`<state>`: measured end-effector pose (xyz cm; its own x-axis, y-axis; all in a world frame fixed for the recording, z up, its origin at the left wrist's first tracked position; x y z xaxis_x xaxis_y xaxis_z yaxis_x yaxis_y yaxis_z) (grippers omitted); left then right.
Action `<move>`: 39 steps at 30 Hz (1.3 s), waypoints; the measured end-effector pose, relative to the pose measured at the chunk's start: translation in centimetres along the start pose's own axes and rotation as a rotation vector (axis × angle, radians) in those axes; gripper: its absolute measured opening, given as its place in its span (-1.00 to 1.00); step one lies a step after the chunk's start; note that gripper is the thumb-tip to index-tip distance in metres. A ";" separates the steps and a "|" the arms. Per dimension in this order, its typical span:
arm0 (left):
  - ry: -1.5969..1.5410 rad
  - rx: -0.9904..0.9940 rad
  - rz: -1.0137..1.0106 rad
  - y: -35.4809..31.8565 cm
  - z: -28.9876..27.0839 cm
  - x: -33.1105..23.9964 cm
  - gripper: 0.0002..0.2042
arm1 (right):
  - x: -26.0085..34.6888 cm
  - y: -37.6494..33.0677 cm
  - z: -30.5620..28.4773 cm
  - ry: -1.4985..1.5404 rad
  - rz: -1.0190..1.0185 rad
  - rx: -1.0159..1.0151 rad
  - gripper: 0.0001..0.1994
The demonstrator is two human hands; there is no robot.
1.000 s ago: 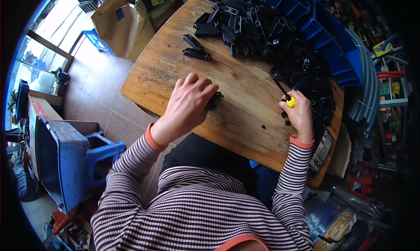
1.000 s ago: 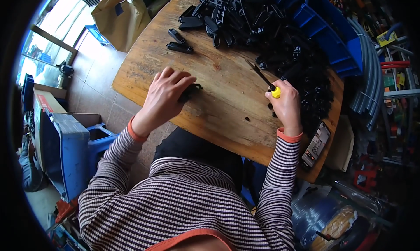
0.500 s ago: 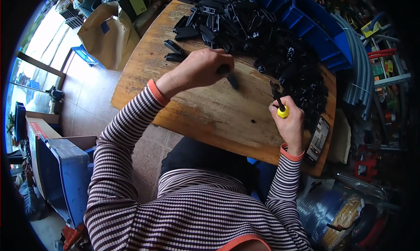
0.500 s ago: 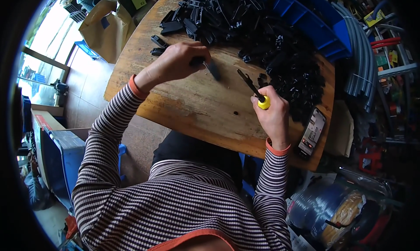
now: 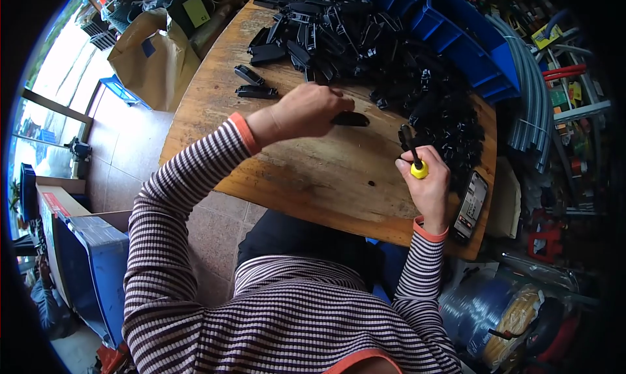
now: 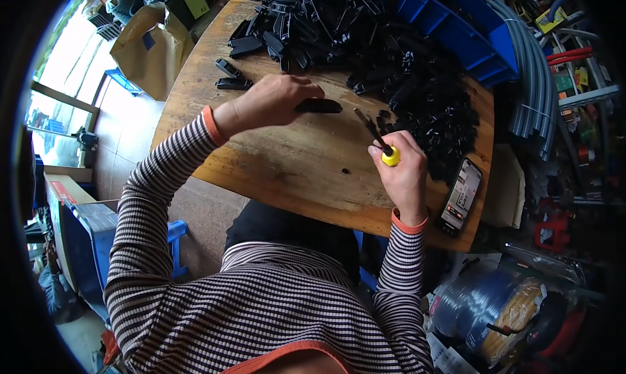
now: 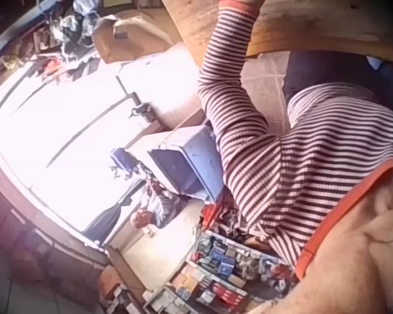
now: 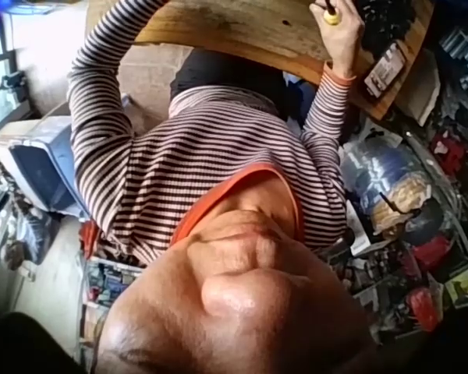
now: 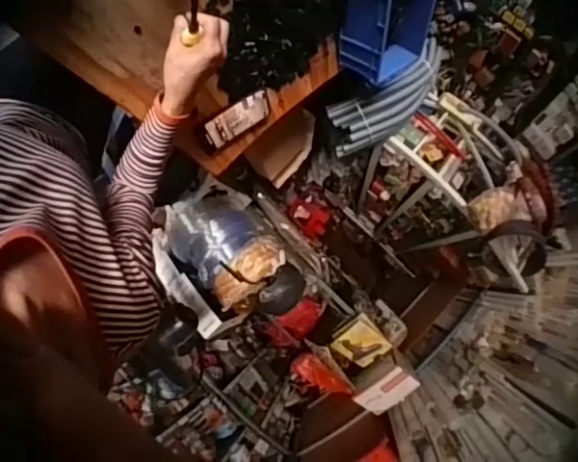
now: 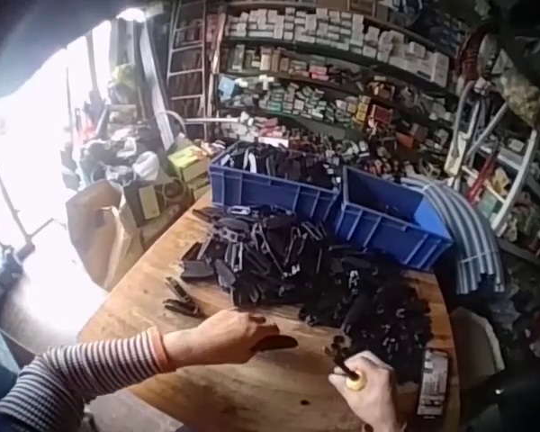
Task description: Assembling small black plastic components using a screwdriver on a workbench.
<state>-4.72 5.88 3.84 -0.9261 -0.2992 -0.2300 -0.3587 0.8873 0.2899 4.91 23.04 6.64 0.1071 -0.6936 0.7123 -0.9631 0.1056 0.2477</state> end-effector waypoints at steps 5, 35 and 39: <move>-0.234 0.192 -0.327 -0.4 1.7 -2.0 -0.79 | 0.4 1.0 0.2 0.060 0.049 -0.007 -0.86; 0.181 -0.107 0.263 -3.1 1.6 -8.9 -0.71 | 4.2 2.9 6.4 -0.104 -0.242 0.067 -0.78; 0.124 -0.087 0.226 -3.1 2.1 -8.7 -0.71 | 5.0 2.5 7.0 -0.211 -0.312 0.071 -0.79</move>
<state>4.70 6.48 2.97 -0.9891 -0.1426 -0.0362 -0.1451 0.9046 0.4008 1.33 14.80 6.20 0.3513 -0.8170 0.4572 -0.9080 -0.1782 0.3792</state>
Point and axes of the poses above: each hand's wrist, its own y-axis towards the middle knuckle, its own z-axis out of the palm, x = y × z, the point moved 9 cm from there along y, towards the middle knuckle, and after that the axes turned 12 degrees about z, right-handed, at the moved point
